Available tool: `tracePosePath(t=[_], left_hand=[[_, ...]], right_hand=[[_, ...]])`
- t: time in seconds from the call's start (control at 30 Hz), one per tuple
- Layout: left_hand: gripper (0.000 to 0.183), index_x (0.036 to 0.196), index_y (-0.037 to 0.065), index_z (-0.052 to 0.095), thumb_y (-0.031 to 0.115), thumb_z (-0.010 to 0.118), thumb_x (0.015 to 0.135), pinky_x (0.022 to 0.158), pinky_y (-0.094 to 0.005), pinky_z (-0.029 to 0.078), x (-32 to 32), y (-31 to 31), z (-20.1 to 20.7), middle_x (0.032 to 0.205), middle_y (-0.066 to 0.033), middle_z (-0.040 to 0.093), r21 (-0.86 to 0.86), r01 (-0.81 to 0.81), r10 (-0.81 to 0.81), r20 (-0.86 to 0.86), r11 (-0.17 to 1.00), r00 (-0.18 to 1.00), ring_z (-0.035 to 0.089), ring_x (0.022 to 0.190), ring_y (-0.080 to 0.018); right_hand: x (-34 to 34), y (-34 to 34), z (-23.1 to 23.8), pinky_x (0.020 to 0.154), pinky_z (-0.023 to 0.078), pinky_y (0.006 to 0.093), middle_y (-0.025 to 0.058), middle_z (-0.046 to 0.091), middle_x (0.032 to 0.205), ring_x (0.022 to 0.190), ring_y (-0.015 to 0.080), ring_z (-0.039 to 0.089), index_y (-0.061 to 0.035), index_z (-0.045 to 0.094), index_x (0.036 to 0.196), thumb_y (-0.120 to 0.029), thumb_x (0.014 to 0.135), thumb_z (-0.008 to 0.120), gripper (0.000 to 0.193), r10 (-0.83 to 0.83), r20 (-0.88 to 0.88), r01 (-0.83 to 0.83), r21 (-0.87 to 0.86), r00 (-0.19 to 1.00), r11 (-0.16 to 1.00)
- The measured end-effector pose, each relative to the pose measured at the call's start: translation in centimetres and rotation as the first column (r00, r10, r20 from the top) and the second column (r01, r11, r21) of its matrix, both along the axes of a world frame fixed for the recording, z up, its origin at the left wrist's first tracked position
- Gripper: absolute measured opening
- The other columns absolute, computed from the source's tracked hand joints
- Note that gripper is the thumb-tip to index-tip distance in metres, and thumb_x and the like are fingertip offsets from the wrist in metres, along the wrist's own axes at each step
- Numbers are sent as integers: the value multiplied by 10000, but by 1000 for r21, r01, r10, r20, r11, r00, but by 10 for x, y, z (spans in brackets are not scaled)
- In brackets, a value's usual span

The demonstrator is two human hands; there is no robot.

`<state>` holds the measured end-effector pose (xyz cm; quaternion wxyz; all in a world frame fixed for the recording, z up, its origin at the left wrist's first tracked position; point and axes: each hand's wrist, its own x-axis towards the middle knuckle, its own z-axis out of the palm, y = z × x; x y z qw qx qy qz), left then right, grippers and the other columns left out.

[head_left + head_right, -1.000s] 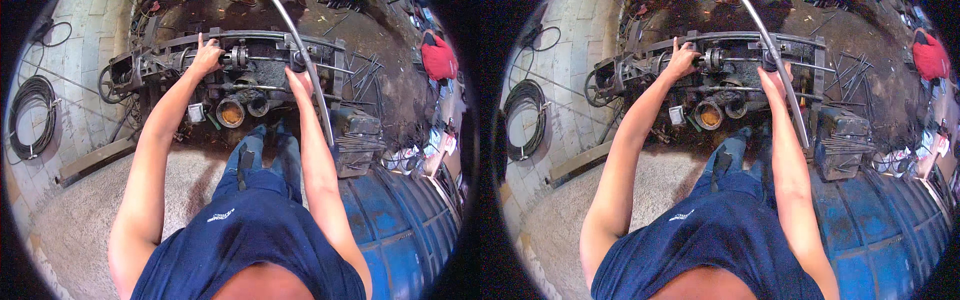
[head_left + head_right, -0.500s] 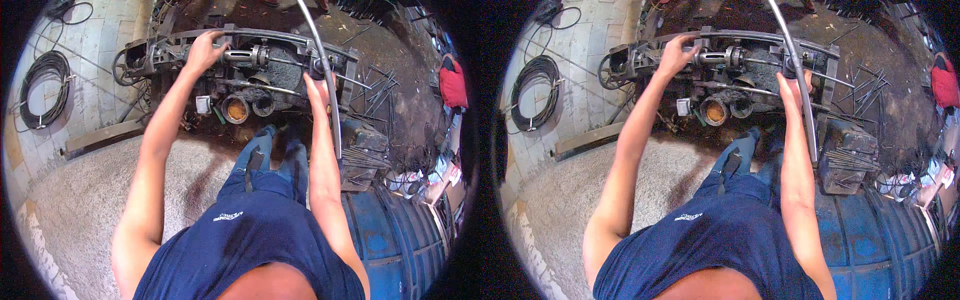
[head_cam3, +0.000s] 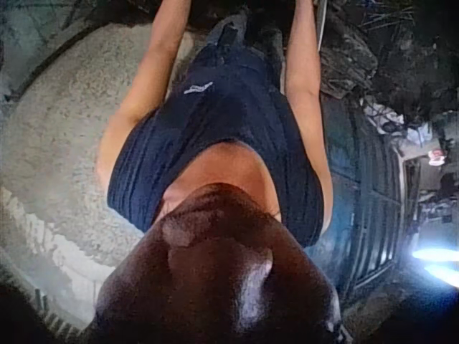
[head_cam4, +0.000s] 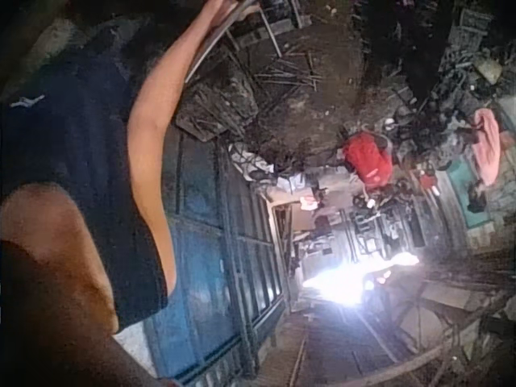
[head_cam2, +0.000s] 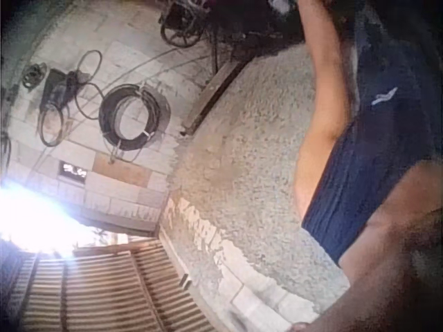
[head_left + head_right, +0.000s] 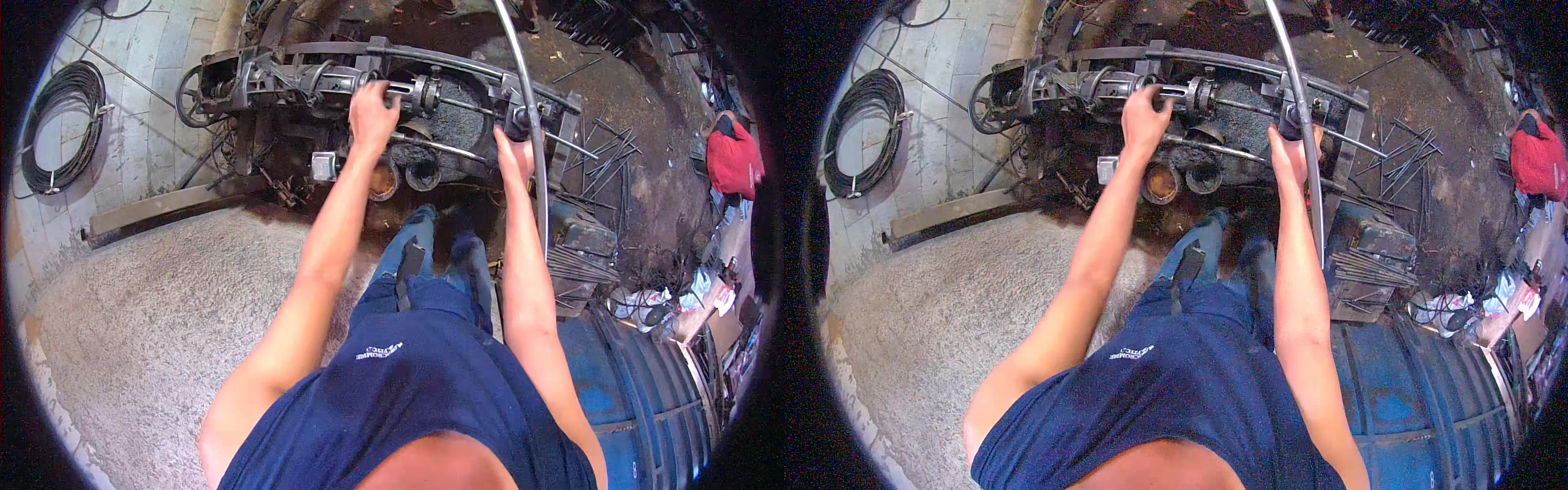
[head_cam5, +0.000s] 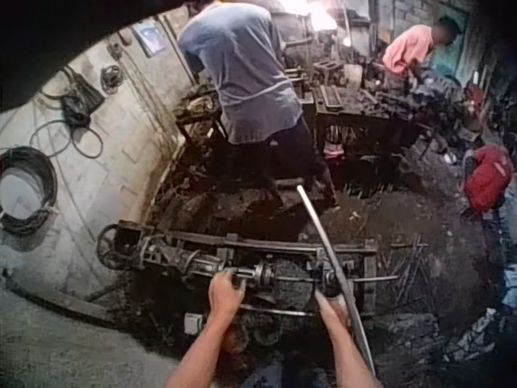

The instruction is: Using a manual pipe bending machine to shape metal rods, including cleaning and lubricating the machine parts with a brush.

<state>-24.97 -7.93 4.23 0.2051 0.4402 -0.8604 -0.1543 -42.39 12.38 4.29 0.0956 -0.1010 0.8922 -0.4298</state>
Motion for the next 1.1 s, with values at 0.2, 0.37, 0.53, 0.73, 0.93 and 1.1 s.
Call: tracePosePath(t=[0.2, 0.37, 0.53, 0.73, 0.93, 1.1], left_hand=[[387, 979, 86, 646, 227, 778, 644, 1062, -617, 215, -15, -68, 0, 880, -80, 667, -15, 572, -496, 482, 820, 722, 638, 937, -269], [354, 912, 84, 635, 201, 773, 608, 1077, -611, 205, -22, -89, -14, 863, -95, 674, 189, 688, -618, 642, 700, 453, 648, 931, -268], [568, 1131, 82, 603, 113, 727, 578, 1128, -546, 167, -24, -96, -14, 944, -94, 669, 250, 702, -653, 649, 667, 390, 634, 952, -266], [561, 1119, 51, 608, 118, 718, 574, 1144, -488, 179, -21, -96, -12, 900, -136, 666, 258, 720, -701, 576, 645, 421, 631, 938, -296], [470, 1033, 57, 640, 132, 750, 583, 1129, -476, 228, -20, -99, -17, 831, -115, 673, 202, 770, -710, 572, 606, 410, 645, 908, -267], [319, 890, 61, 634, 117, 732, 592, 1118, -476, 249, -19, -100, -20, 790, -122, 666, 211, 767, -739, 505, 606, 446, 648, 873, -277]], right_hand=[[1, -1, -1, 803, 505, 449, 201, 650, 974, 919, 360, 643, -38, 532, 1064, -267, 606, 820, 587, -42, 20, 41, 21, 999, 999], [-2, 1, -6, 814, 502, 454, 200, 647, 975, 928, 372, 635, -41, 538, 1073, -276, 602, 823, 599, -5, 23, 5, -1, 1000, 1000], [-2, 2, -10, 819, 500, 455, 207, 647, 965, 924, 383, 630, -33, 567, 1060, -282, 592, 827, 590, -7, 30, 6, 19, 1000, 1000], [-7, 4, -18, 824, 502, 424, 195, 649, 980, 923, 346, 639, -13, 583, 1057, -277, 580, 833, 599, 30, -12, -30, 58, 999, 998], [-10, 3, -26, 805, 492, 413, 172, 647, 954, 891, 327, 631, -1, 595, 1001, -246, 564, 859, 566, 44, 3, -44, -67, 999, 997], [-6, 2, -7, 917, 434, 358, 172, 618, 1090, 985, 257, 597, 54, 559, 1117, -159, 631, 841, 601, 65, 150, -48, -114, 987, 992]])
